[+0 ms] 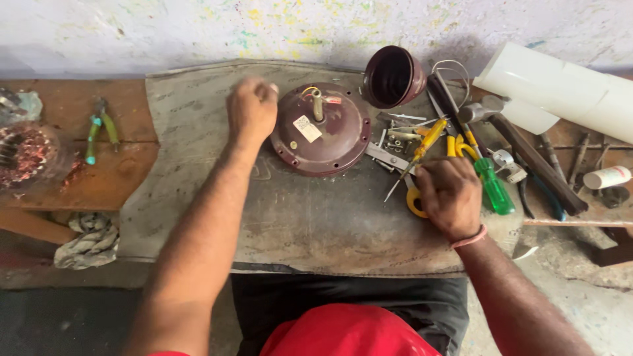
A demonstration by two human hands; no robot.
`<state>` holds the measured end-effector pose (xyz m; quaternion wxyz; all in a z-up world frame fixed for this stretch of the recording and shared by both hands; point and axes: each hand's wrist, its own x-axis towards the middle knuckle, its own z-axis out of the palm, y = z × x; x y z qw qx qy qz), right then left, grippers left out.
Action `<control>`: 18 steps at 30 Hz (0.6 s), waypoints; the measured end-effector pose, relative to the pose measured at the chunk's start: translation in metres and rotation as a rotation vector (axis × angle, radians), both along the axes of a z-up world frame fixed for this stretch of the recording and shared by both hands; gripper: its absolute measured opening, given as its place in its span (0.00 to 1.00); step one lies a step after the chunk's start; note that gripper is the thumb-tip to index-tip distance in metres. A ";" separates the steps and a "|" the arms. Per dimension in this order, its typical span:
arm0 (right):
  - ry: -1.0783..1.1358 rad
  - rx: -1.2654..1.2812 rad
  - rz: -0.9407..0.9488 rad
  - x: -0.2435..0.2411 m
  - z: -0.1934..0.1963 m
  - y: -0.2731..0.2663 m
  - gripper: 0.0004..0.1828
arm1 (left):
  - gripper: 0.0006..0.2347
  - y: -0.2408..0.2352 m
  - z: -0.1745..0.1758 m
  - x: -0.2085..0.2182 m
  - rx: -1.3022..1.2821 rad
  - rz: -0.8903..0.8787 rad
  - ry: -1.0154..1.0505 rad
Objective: The person disassembles a ceiling fan motor on a workbench by hand, using a screwdriver and a hammer to pry open the casing and manipulate internal components like wires and screws.
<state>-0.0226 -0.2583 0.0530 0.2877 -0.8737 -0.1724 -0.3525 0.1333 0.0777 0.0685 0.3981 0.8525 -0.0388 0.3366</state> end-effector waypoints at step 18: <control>1.012 1.137 0.342 0.046 0.000 0.097 0.30 | 0.22 0.008 -0.043 0.060 -0.228 -0.331 0.573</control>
